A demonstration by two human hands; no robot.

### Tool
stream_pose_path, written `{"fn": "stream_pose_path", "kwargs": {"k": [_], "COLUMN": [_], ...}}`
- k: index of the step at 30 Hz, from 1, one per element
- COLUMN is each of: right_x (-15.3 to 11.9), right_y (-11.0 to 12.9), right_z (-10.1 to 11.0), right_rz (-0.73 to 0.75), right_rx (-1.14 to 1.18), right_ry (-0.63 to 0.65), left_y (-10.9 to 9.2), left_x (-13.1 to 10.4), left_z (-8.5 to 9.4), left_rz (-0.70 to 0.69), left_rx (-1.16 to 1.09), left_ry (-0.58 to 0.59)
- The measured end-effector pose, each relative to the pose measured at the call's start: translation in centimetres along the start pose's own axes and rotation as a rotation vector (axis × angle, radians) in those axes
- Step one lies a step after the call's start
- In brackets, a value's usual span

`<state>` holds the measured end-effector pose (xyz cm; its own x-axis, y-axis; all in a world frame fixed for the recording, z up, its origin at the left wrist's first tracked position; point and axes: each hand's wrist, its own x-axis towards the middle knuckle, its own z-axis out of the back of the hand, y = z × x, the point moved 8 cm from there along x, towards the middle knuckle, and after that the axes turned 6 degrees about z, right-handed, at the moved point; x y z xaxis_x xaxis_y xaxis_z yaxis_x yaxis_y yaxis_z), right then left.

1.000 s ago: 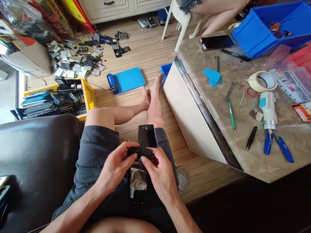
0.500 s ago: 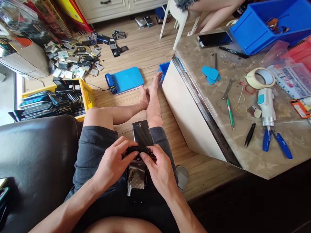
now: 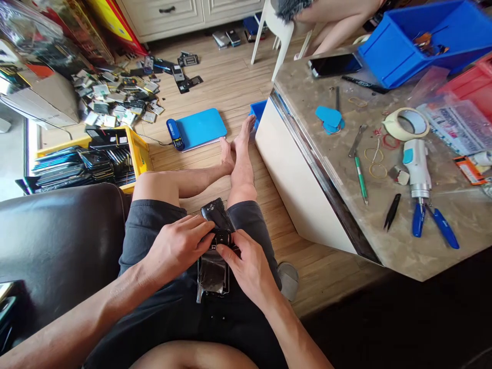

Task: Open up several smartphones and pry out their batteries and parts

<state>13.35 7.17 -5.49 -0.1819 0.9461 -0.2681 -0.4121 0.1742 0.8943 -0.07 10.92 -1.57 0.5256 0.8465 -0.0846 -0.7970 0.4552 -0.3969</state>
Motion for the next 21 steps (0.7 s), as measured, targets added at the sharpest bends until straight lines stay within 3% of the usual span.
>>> {"fn": "stream_pose_path", "kwargs": {"k": [5, 9, 17, 21], "right_x": [0.3, 0.4, 0.3, 0.1], "right_y": [-0.1, -0.4, -0.7, -0.9], "right_z": [-0.1, -0.3, -0.6, -0.8], "right_rz": [0.007, 0.024, 0.049, 0.059], "right_rx": [-0.007, -0.027, -0.024, -0.030], "right_ry": [0.031, 0.025, -0.049, -0.076], "left_y": [-0.5, -0.1, 1.9, 2.7], "left_x": [0.2, 0.1, 0.3, 0.3], "left_z": [0.2, -0.7, -1.9, -1.9], "left_rz": [-0.071, -0.112, -0.054, 0.057], "left_rx": [0.063, 0.043, -0.236, -0.455], "left_ry": [-0.009, 0.009, 0.067, 0.033]}}
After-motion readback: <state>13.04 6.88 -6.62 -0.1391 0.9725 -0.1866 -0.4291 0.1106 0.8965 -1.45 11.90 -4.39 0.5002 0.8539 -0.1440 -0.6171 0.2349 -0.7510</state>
